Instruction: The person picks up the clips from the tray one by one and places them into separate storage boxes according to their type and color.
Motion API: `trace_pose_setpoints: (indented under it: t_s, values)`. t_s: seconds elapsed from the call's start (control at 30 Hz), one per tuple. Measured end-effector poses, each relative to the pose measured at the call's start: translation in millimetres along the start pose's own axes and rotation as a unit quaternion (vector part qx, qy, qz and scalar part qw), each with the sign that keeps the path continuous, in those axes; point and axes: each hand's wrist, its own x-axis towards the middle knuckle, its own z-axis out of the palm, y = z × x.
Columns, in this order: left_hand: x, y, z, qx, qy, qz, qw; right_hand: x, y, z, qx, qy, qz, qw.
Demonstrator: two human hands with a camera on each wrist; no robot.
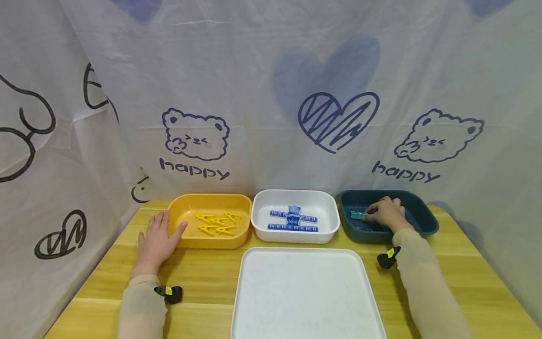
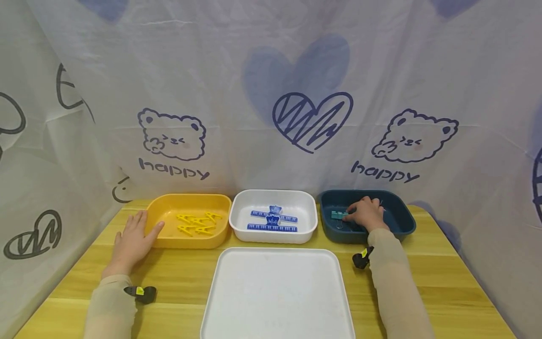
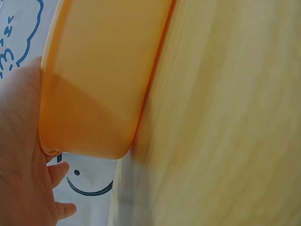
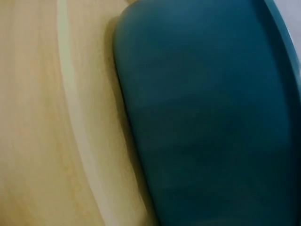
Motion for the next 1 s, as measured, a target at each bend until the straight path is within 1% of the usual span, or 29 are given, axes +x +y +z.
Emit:
trace_pose_setpoints:
  t_s: [0.3, 0.57, 0.7, 0.8, 1.0]
  values:
    - [0.9, -1.0, 0.6, 0.002, 0.001, 0.001, 1.0, -2.7, -3, 0, -0.016, 0.005, -0.001, 0.9999]
    - [0.7, 0.3, 1.8, 0.002, 0.0, 0.0, 1.0, -7.9, -5, 0, -0.038, 0.02, -0.004, 0.9991]
    - [0.8, -0.2, 2.6, 0.002, 0.01, 0.004, 0.9999, -7.9, -4, -1, -0.053, 0.031, -0.008, 0.9981]
    - [1.2, -0.5, 2.5, -0.001, 0.022, 0.009, 0.9997, -10.4, -4, -4, -0.051, 0.044, -0.011, 0.9977]
    - [1.2, 3.7, -3.9, -0.006, 0.049, 0.016, 0.9987, -24.8, -7, -14, -0.051, 0.08, -0.026, 0.9951]
